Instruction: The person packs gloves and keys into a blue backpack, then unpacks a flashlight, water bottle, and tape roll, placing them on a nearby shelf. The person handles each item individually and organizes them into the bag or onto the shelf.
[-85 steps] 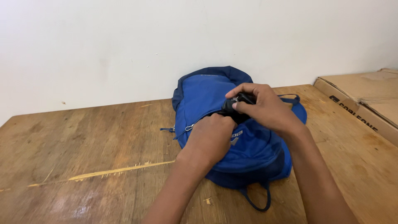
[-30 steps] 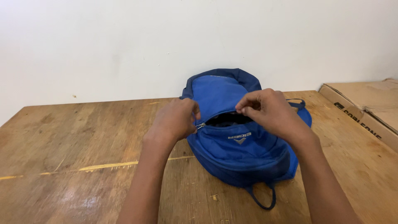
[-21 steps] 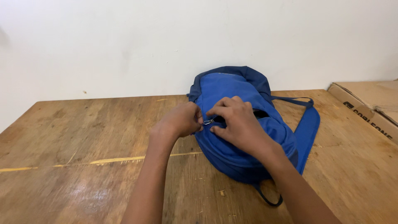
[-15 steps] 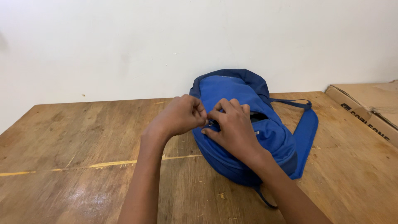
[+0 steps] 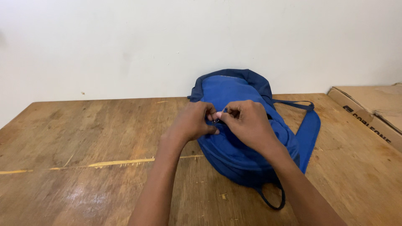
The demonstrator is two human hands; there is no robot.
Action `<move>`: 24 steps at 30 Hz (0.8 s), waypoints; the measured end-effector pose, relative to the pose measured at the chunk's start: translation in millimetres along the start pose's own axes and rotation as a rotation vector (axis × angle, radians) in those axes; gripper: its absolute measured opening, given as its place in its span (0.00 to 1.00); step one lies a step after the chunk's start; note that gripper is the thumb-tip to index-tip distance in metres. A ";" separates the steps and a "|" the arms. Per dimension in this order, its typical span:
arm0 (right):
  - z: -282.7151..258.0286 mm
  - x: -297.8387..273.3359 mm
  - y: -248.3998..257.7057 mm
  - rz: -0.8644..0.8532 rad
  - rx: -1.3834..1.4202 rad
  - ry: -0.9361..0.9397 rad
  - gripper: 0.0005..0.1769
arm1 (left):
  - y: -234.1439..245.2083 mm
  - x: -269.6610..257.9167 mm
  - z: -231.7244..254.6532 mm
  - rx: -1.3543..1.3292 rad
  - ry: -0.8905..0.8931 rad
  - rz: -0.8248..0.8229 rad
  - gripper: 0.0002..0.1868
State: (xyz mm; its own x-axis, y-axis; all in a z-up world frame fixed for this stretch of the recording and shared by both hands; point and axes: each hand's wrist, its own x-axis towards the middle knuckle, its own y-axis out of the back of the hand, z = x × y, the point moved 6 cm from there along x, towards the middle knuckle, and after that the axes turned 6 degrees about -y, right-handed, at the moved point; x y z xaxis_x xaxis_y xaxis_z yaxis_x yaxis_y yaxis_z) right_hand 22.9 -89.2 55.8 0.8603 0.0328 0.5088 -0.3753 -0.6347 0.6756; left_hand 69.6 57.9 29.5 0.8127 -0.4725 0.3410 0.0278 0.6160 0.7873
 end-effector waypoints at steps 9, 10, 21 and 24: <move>31.5 11.8 17.0 -0.031 0.123 -0.203 0.16 | 5.5 -2.4 -3.1 -0.044 0.019 0.025 0.15; 35.3 13.8 22.2 -0.030 0.128 -0.205 0.17 | 7.1 -2.0 -2.7 -0.048 0.013 0.033 0.15; 42.6 15.4 40.6 -0.078 0.234 -0.222 0.18 | 6.4 -0.3 26.0 -0.047 -0.123 0.144 0.16; 49.0 14.7 39.5 -0.103 0.199 -0.294 0.18 | 1.1 0.5 36.2 -0.049 -0.241 0.232 0.12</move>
State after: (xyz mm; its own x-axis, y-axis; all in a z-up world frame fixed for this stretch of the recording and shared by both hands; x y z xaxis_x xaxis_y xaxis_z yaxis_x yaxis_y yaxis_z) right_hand 37.6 -151.7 63.8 0.9634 -0.1005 0.2484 -0.2316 -0.7784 0.5835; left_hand 49.0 35.5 49.1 0.6395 -0.4481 0.6246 -0.1092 0.7513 0.6508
